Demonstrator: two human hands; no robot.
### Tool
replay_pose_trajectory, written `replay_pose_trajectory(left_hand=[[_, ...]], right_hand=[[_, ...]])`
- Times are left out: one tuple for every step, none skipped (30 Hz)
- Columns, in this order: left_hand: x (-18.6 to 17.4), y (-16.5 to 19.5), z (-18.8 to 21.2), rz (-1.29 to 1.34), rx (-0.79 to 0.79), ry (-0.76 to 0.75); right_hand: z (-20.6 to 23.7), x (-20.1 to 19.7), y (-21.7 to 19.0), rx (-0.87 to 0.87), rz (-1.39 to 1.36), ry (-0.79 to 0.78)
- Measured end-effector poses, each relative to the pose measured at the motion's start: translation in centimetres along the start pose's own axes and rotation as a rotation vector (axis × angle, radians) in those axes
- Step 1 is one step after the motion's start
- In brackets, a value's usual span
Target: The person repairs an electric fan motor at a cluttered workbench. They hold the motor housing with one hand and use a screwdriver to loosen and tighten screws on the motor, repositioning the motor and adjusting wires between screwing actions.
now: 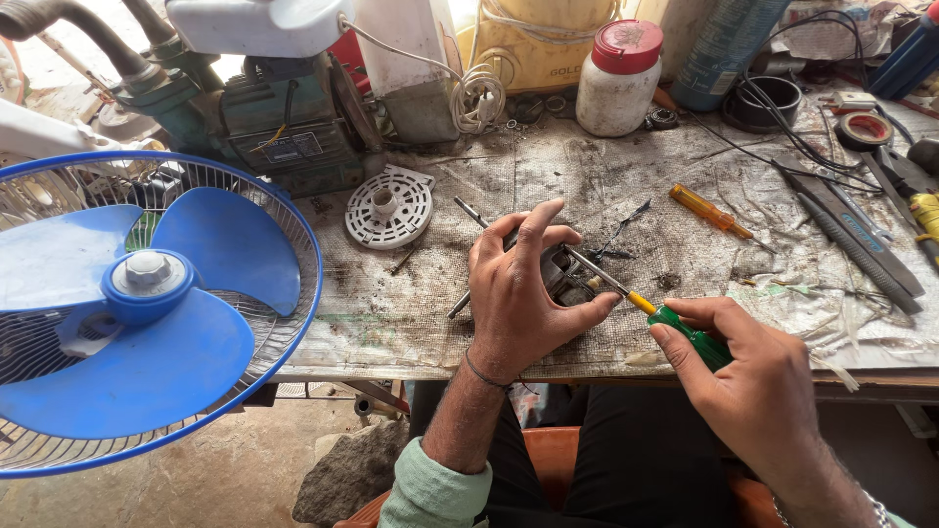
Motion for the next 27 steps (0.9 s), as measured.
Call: replay_pose_trajectory(left_hand=[[0.06,-0.01,0.02,0.001,0.001,0.0],[0.09,-0.05,0.04,0.003,0.004,0.001],[0.12,-0.08,0.06,0.005,0.006,0.001],[0.11,-0.12,0.11,0.001,0.006,-0.004],[0.17,-0.1,0.11,-0.001,0.008,-0.009],[0.2,-0.1,0.12,-0.004,0.009,-0.014],[0.2,-0.1,0.15,-0.007,0.01,-0.015],[0.17,-0.12,0.2,-0.011,0.011,-0.017],[0.17,-0.13,0.17,-0.015,0.013,-0.018],[0.2,-0.15,0.15,-0.022,0.017,-0.022],[0.23,-0.15,0.14,-0.029,0.02,-0.027],[0.23,-0.2,0.12,-0.036,0.024,-0.031],[0.24,-0.19,0.1,-0.031,0.022,-0.027],[0.23,-0.18,0.13,-0.026,0.02,-0.022],[0.2,-0.2,0.12,-0.021,0.019,-0.018],[0.13,-0.28,0.13,-0.002,0.009,-0.039],[0.07,-0.31,0.13,0.018,-0.001,-0.061],[0.05,-0.31,0.11,0.038,-0.012,-0.082],[0.02,-0.25,0.08,0.013,-0.003,-0.069],[-0.02,-0.19,0.05,-0.013,0.006,-0.056],[-0.02,-0.09,-0.02,-0.039,0.015,-0.043],[-0.03,-0.08,-0.09,-0.021,0.012,-0.049],[-0.05,-0.09,-0.15,-0.003,0.009,-0.055],[-0.1,-0.1,-0.16,0.014,0.005,-0.062],[-0.1,-0.06,-0.18,0.004,0.006,-0.059],[-0.11,-0.04,-0.18,-0.007,0.007,-0.056],[-0.1,-0.01,-0.16,-0.017,0.007,-0.053]], right_hand=[[0.08,0.05,-0.03,-0.007,0.008,0.011],[0.17,0.15,-0.04,-0.014,0.016,0.022],[0.22,0.22,0.01,-0.021,0.024,0.034],[0.32,0.34,0.06,-0.026,0.011,0.039],[0.36,0.36,0.17,-0.031,-0.001,0.044],[0.39,0.43,0.28,-0.036,-0.014,0.05],[0.4,0.48,0.39,-0.049,-0.067,0.043],[0.33,0.53,0.48,-0.061,-0.121,0.035],[0.24,0.55,0.57,-0.075,-0.175,0.029],[0.14,0.6,0.67,-0.039,-0.204,0.008],[0.06,0.66,0.73,-0.002,-0.232,-0.014],[0.06,0.75,0.75,0.034,-0.26,-0.035],[0.15,0.77,0.73,0.041,-0.207,-0.003],[0.37,0.84,0.67,0.048,-0.154,0.028],[0.54,0.92,0.59,0.056,-0.102,0.061],[0.66,0.98,0.47,0.011,-0.075,0.084],[0.77,0.97,0.38,-0.032,-0.048,0.106],[0.81,0.94,0.3,-0.076,-0.02,0.128],[0.71,0.9,0.32,-0.062,-0.071,0.101],[0.55,0.86,0.33,-0.048,-0.121,0.074],[0.35,0.75,0.38,-0.035,-0.172,0.047],[0.18,0.7,0.41,-0.01,-0.183,0.03],[0.03,0.68,0.43,0.015,-0.194,0.013],[-0.05,0.7,0.43,0.039,-0.205,-0.005],[-0.01,0.7,0.37,0.017,-0.167,0.012],[0.11,0.75,0.27,-0.005,-0.128,0.031],[0.22,0.76,0.18,-0.027,-0.089,0.049]])
Point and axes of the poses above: each hand's wrist, its own z-axis away from the middle knuckle, its own x-axis out of the palm, y = z × x, the point moved 1 cm from there along -z, towards the middle knuckle, and after that the axes turned 12 degrees about x, right-handed, at the moved point
